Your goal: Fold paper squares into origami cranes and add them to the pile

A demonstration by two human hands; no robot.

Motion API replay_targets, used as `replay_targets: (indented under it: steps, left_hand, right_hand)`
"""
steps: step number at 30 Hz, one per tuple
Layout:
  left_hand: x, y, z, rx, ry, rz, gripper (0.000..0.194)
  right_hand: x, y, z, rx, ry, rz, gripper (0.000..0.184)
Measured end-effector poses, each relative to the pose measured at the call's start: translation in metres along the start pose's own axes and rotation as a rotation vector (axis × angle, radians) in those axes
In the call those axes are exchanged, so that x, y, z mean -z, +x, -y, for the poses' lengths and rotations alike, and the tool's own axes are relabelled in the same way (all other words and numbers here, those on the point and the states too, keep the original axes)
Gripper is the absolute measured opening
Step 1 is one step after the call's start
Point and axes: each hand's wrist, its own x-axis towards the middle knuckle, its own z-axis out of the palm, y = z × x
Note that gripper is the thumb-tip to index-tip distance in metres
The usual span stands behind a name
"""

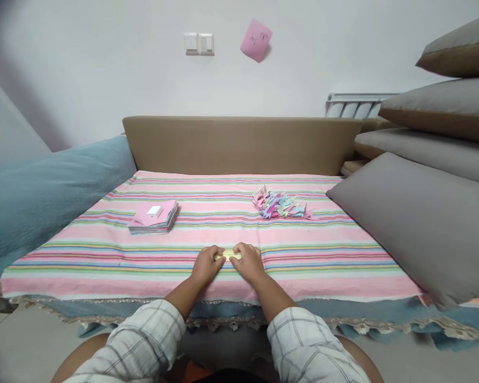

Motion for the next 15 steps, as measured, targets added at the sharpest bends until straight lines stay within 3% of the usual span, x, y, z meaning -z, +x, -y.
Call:
replay_targets:
  steps: [9,15]
  left_hand:
    - [0.002,0.0,0.008,-0.119,-0.013,0.053,0.023]
    - [-0.003,-0.002,0.012,-0.214,0.096,0.046,0.028]
  right_hand:
    - [0.003,0.0,0.003,0.018,0.0,0.041,0.014]
    - [0.006,0.0,0.001,0.021,0.028,0.069,0.016]
